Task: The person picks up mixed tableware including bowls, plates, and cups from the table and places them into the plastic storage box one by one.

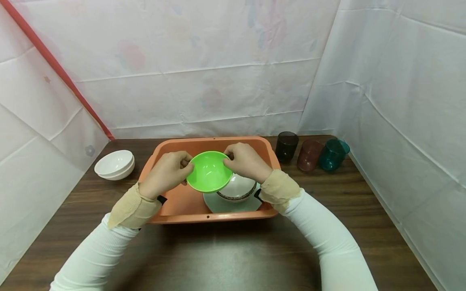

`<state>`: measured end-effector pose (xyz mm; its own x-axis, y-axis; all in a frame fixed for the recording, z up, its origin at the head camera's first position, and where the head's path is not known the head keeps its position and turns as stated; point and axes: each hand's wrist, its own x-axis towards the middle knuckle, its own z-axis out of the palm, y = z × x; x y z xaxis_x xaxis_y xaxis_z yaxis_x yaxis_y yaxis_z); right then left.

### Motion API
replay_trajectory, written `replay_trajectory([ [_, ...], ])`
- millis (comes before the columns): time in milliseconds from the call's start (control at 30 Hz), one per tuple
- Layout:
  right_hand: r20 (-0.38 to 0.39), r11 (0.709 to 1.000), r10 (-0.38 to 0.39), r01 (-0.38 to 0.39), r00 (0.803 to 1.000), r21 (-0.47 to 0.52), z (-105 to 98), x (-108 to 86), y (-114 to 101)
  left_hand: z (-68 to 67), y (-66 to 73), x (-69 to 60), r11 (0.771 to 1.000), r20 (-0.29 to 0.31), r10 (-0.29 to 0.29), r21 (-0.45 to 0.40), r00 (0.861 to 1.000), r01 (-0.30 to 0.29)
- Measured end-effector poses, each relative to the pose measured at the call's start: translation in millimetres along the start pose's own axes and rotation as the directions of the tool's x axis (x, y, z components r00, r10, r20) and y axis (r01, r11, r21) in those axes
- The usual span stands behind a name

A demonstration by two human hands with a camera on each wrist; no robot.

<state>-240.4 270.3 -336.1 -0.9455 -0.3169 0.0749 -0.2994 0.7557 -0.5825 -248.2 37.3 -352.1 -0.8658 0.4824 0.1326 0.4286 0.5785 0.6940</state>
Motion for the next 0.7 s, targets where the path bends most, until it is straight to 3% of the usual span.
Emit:
replay_trajectory([
  [333, -0.038, 0.997, -0.050, 0.047, 0.998, -0.065, -2, 0.9, 1, -0.9, 0.4, 0.6, 0.998, -0.038, 0.019, -0.060, 0.999, -0.021],
  [500, -0.048, 0.995, -0.058, 0.054, 0.997, -0.078, -3, 2.2, 5, -5.4, 0.3, -2.1, 0.998, -0.049, 0.030, -0.047, 0.998, -0.032],
  [700, -0.097, 0.993, -0.004, -0.008, 0.995, -0.119, -12, 3.6, 15, -16.6, -8.3, -6.2, 0.998, -0.103, 0.065, 0.021, 0.993, -0.063],
])
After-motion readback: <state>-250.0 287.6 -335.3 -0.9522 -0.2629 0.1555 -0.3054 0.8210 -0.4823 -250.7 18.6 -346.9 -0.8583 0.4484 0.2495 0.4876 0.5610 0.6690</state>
